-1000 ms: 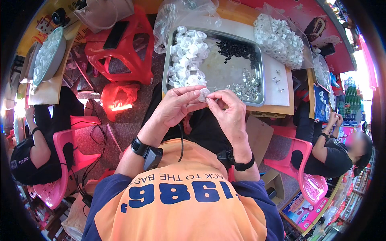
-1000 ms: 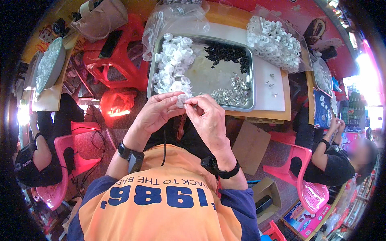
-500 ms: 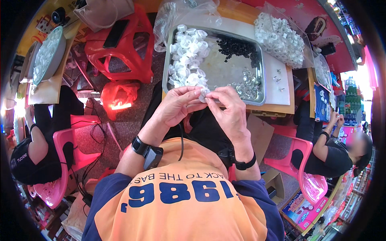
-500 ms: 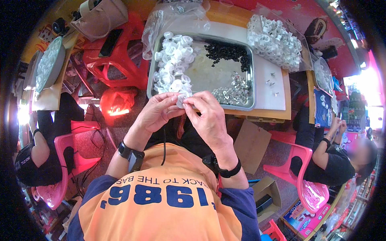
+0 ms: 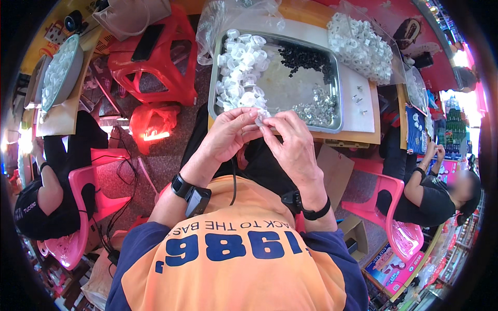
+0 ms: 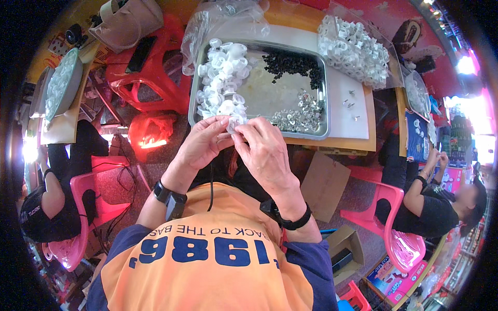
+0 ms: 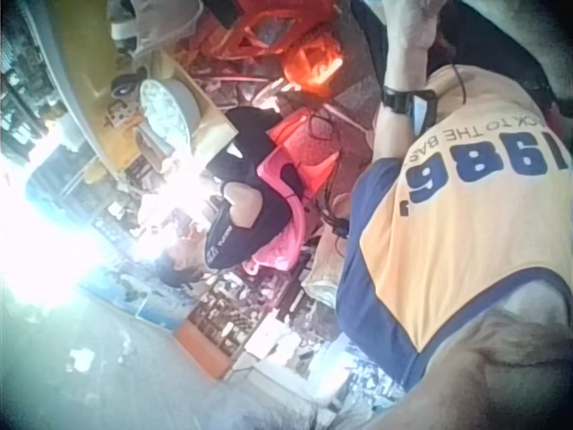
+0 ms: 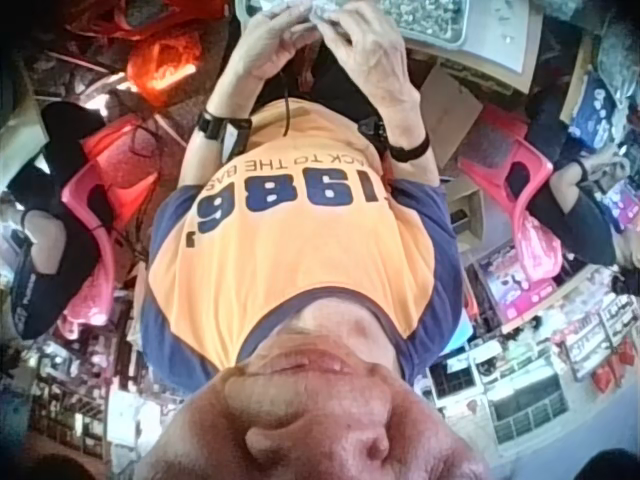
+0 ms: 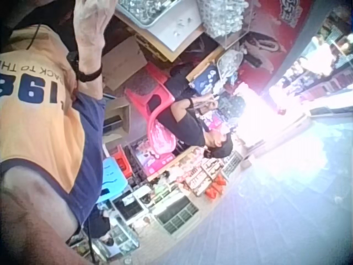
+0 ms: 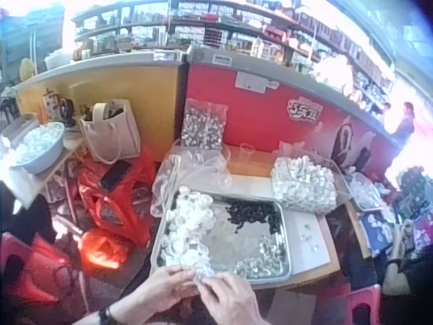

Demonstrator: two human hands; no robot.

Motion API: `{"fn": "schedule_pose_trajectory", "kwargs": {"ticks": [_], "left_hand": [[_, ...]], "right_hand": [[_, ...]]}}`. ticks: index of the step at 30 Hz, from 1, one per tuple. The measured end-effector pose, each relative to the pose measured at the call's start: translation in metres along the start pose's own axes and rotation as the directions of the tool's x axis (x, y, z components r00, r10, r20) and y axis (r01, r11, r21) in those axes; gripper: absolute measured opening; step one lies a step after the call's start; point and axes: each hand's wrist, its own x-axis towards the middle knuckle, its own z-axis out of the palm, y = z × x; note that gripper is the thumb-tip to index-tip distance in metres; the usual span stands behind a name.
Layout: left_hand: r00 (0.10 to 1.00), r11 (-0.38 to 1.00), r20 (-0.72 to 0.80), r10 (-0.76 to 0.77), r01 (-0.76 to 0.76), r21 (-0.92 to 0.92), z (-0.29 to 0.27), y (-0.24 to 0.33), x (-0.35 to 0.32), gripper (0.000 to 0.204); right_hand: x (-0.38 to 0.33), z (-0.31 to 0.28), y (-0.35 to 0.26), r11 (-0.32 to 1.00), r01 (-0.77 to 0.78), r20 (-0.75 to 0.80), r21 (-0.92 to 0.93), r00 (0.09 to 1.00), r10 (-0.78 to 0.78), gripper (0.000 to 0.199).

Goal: Assembling small white plastic components with black rubber rings manually.

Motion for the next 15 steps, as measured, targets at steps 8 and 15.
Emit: {"fn": "schedule_pose_trajectory", "kwargs": {"ticks": [8,15], "left_hand": [[0.999,0.998,0.033,0.022,-0.024,0.051,0.002,0.002,0.0,0.019],[0.996,0.987,-0.063,0.059,-0.049,0.151,0.011,-0.002,-0.001,0.018]], "right_hand": [[-0.005,0.008,0.006,0.998,0.066,0.007,-0.019,0.998,-0.066,0.015],[-0.004,0.01,0.005,0.987,0.147,-0.005,-0.07,0.989,-0.148,0.019]]}}
